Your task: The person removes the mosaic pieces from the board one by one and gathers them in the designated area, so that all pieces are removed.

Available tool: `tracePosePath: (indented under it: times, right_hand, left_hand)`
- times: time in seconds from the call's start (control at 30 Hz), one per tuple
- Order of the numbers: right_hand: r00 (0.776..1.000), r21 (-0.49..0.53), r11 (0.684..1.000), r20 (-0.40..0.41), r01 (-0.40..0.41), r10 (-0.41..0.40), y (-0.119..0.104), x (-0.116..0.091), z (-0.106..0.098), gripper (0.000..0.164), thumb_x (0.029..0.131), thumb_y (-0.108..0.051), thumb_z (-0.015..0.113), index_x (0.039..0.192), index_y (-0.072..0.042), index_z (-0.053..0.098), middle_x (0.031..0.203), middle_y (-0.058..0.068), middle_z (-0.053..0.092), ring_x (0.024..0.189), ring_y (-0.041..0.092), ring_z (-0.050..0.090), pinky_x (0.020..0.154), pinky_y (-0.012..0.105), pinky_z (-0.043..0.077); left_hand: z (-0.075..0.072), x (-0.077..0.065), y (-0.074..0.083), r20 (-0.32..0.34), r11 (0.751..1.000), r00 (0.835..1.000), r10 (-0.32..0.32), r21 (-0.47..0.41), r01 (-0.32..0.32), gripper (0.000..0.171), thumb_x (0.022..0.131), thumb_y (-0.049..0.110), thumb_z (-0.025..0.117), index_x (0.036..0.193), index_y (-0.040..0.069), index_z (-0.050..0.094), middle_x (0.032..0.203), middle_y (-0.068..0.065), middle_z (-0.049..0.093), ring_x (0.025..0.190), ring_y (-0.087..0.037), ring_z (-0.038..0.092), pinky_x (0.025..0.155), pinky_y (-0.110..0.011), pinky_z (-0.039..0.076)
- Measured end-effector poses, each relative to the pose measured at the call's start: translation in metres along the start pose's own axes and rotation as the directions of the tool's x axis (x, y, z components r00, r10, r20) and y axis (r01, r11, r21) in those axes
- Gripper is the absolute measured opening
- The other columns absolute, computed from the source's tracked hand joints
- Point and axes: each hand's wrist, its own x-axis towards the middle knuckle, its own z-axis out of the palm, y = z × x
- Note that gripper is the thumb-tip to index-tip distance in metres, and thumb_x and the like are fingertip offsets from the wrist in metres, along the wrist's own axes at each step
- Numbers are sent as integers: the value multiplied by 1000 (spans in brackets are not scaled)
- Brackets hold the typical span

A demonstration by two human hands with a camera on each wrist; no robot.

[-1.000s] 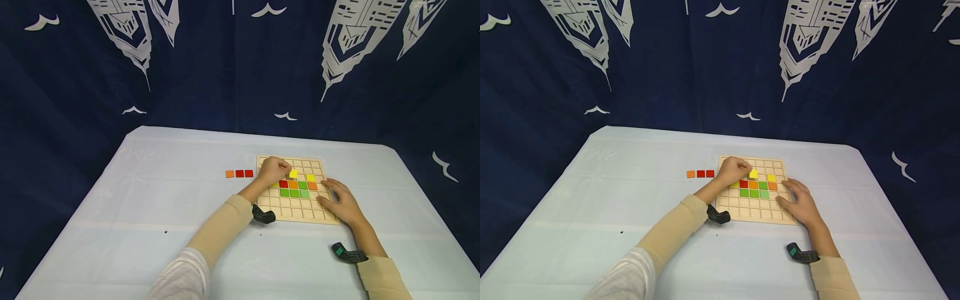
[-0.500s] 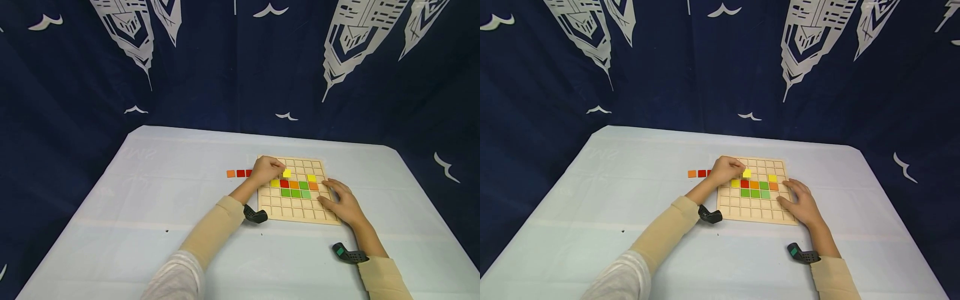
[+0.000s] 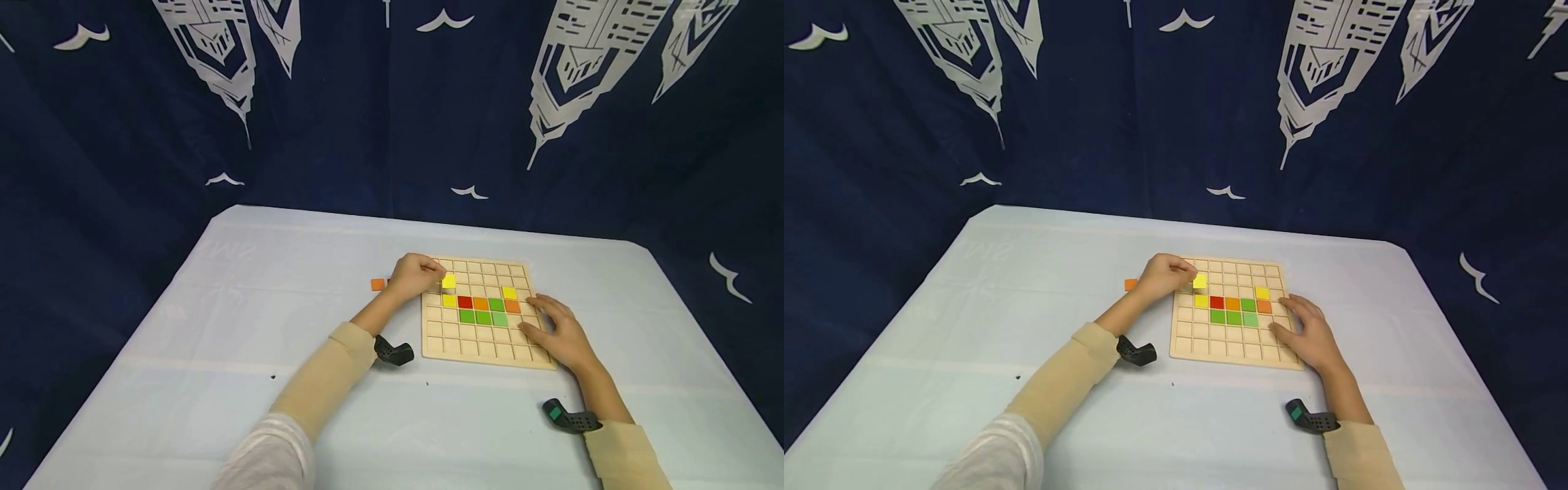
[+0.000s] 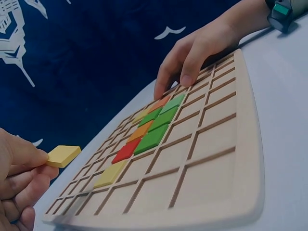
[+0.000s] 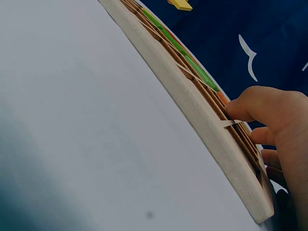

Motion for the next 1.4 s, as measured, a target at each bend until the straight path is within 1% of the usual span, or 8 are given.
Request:
tracePosePath:
  times: [0.2,0.33,0.47,0.67,0.77,1.03,1.27,1.4]
  right_hand:
    - [1000,1,1000,6,-11,11,0,-1,1,65,90,-34,67,139,3,47,151,27,31,138,49,22,104,69,20]
    - [1000,-2,1000,4,-14,14,0,-1,1,65,90,-35,66,139,3,46,150,27,31,138,49,21,104,69,20]
    - [1000,-6,1000,-4,-3,3,1,0,1,64,90,-34,67,139,3,47,150,27,32,138,49,22,104,69,21]
    - [1000,-13,1000,-12,-4,4,1,-1,2,64,90,-35,67,138,3,48,150,27,32,137,50,23,104,69,21]
    - [1000,-16,1000,-6,-7,7,0,0,2,65,90,-35,67,139,3,47,150,27,32,138,49,22,104,69,21]
    - [1000,-14,1000,1,-4,4,-1,-1,2,65,90,-35,67,139,3,47,150,27,32,138,49,22,104,69,21]
    - [1000,-17,1000,-8,6,-6,3,0,3,65,90,-35,67,139,3,47,149,27,32,137,49,23,104,69,20]
    - [1000,-17,1000,-13,7,-7,3,0,3,65,91,-35,67,139,3,47,149,28,32,137,50,23,104,69,21]
  left_hand:
    - [-15,-8,-6,-9,999,1000,-17,32,17,10,88,18,71,91,10,77,77,4,69,68,-11,58,59,-23,43]
    - [-24,-11,-11,-10,999,999,-34,25,35,12,89,18,71,93,8,76,78,3,69,67,-11,59,58,-23,44]
    - [-33,-12,-16,-25,999,999,-31,35,32,13,88,17,71,93,6,76,80,2,70,69,-11,59,59,-23,45]
    - [-47,-13,-22,-39,998,998,-45,41,47,12,88,16,71,93,6,77,83,0,71,74,-12,61,63,-24,47]
    - [-52,-14,-26,-42,998,998,-54,40,55,12,88,16,71,92,7,77,83,0,71,74,-12,61,62,-25,47]
    - [-65,-21,-30,-36,993,994,-108,38,109,13,89,16,71,95,6,75,79,-2,70,62,-14,58,55,-23,45]
    - [-76,-24,-36,-42,994,994,-100,30,101,12,88,15,71,93,5,76,82,-2,71,71,-14,63,61,-24,48]
    - [-82,-27,-38,-53,993,994,-95,57,98,12,88,16,71,93,6,76,81,-1,71,72,-13,62,62,-25,46]
